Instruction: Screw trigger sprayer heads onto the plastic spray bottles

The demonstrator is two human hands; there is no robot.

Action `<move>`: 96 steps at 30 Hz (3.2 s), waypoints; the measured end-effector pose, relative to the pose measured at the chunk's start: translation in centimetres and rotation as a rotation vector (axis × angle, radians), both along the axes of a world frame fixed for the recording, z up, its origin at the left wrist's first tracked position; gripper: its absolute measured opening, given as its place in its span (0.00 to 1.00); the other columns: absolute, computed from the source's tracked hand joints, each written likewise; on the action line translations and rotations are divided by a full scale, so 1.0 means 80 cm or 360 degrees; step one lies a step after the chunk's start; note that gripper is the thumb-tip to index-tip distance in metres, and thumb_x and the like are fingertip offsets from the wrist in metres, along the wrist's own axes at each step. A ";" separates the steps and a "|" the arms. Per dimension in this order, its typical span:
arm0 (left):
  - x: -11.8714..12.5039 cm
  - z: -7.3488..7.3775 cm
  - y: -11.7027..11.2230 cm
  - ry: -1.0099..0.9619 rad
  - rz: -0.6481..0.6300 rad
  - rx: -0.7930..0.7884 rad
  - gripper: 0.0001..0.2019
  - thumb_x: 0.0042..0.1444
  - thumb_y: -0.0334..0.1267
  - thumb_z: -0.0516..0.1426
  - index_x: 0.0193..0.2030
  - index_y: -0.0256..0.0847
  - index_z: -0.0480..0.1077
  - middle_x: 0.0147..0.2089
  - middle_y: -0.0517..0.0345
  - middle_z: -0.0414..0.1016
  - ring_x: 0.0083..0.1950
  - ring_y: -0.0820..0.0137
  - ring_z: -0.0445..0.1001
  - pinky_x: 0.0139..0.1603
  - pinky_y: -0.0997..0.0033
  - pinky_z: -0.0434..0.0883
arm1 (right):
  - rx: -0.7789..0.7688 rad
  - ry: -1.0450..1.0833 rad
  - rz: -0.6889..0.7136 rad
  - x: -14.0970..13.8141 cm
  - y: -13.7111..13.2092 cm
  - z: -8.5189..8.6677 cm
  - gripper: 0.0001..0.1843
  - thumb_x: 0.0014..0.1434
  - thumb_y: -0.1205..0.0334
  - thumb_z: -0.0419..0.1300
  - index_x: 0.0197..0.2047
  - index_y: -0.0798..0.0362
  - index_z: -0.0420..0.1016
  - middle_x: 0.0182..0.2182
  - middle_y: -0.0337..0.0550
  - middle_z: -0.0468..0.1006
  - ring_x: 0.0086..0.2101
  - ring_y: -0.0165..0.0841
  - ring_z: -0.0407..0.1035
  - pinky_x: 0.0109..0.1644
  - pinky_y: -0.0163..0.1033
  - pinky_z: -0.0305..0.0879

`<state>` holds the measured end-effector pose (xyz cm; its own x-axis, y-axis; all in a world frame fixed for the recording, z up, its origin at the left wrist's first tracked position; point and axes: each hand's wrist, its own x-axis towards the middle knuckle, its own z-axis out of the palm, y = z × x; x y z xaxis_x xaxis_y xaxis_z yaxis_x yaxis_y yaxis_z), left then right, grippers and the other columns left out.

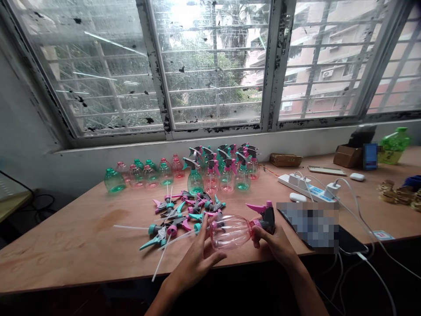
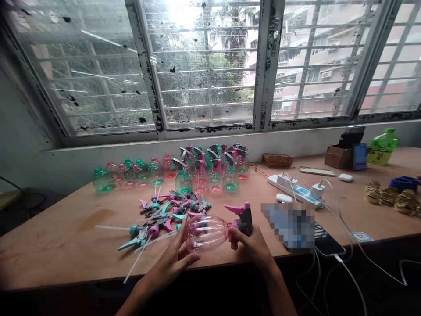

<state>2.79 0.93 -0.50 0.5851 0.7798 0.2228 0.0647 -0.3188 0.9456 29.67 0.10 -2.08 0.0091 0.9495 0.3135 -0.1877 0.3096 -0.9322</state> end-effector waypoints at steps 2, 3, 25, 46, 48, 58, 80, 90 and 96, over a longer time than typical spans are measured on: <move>-0.001 0.001 -0.001 -0.0007 0.0022 -0.0022 0.54 0.64 0.46 0.63 0.77 0.60 0.21 0.82 0.49 0.35 0.77 0.49 0.55 0.73 0.44 0.62 | 0.0010 -0.0030 0.0006 0.001 0.000 -0.001 0.19 0.60 0.47 0.70 0.28 0.54 0.79 0.20 0.40 0.77 0.20 0.33 0.69 0.29 0.38 0.65; -0.002 0.002 0.000 0.0028 0.0041 0.0008 0.53 0.63 0.47 0.63 0.77 0.60 0.24 0.82 0.50 0.35 0.77 0.48 0.54 0.73 0.43 0.62 | 0.0014 -0.0042 0.0009 0.002 0.000 -0.002 0.20 0.60 0.47 0.69 0.27 0.54 0.79 0.19 0.40 0.77 0.20 0.33 0.69 0.30 0.38 0.66; -0.003 -0.004 0.001 0.0112 -0.0017 0.0167 0.52 0.65 0.41 0.62 0.77 0.59 0.22 0.82 0.48 0.36 0.75 0.53 0.61 0.73 0.50 0.62 | -0.0019 0.0054 0.0034 0.000 -0.001 -0.005 0.19 0.59 0.48 0.71 0.30 0.55 0.78 0.21 0.40 0.78 0.21 0.32 0.70 0.28 0.38 0.66; 0.000 -0.001 0.002 0.0215 0.0058 0.0219 0.53 0.65 0.42 0.62 0.77 0.56 0.21 0.80 0.45 0.46 0.73 0.54 0.64 0.73 0.49 0.63 | -0.0067 0.0037 -0.0018 -0.003 -0.003 0.001 0.21 0.55 0.44 0.72 0.34 0.54 0.76 0.20 0.39 0.78 0.19 0.33 0.70 0.27 0.39 0.67; 0.001 -0.001 0.002 0.0230 0.0069 0.0225 0.52 0.65 0.42 0.61 0.77 0.57 0.21 0.80 0.46 0.46 0.73 0.54 0.65 0.73 0.48 0.63 | -0.0083 0.0072 -0.0048 -0.004 -0.004 0.002 0.22 0.54 0.44 0.73 0.36 0.54 0.76 0.20 0.38 0.78 0.19 0.34 0.70 0.27 0.39 0.67; 0.000 0.004 0.000 0.0339 0.0146 0.0315 0.52 0.65 0.40 0.61 0.77 0.57 0.21 0.80 0.47 0.47 0.76 0.54 0.59 0.76 0.45 0.55 | -0.0074 0.0045 -0.0023 -0.003 -0.001 -0.001 0.21 0.54 0.44 0.73 0.34 0.54 0.77 0.20 0.38 0.77 0.19 0.33 0.70 0.27 0.39 0.66; 0.001 -0.007 0.004 0.0196 0.0112 0.0212 0.50 0.66 0.40 0.61 0.78 0.56 0.25 0.76 0.44 0.57 0.69 0.57 0.69 0.72 0.50 0.63 | -0.0046 -0.0005 -0.0026 -0.002 -0.003 0.003 0.21 0.56 0.43 0.71 0.32 0.54 0.77 0.21 0.40 0.78 0.20 0.34 0.70 0.27 0.39 0.68; -0.001 0.009 -0.003 0.0208 0.0071 0.0206 0.49 0.64 0.46 0.63 0.78 0.60 0.31 0.82 0.53 0.36 0.79 0.50 0.50 0.77 0.47 0.53 | -0.0026 -0.0021 -0.0057 0.000 -0.001 -0.003 0.21 0.58 0.43 0.70 0.32 0.54 0.78 0.19 0.41 0.78 0.20 0.35 0.71 0.29 0.40 0.69; 0.003 -0.005 0.001 0.0098 0.0095 0.0183 0.47 0.66 0.42 0.60 0.78 0.63 0.29 0.82 0.54 0.37 0.76 0.52 0.58 0.74 0.46 0.59 | -0.0058 0.0059 -0.0085 0.001 0.003 -0.009 0.21 0.56 0.43 0.71 0.37 0.54 0.78 0.21 0.41 0.79 0.20 0.36 0.70 0.26 0.40 0.67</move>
<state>3.01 0.98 -0.87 0.5539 0.7850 0.2774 0.1438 -0.4184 0.8968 29.79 0.36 -2.83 0.0708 0.9582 0.2772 -0.2065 0.2859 -0.9357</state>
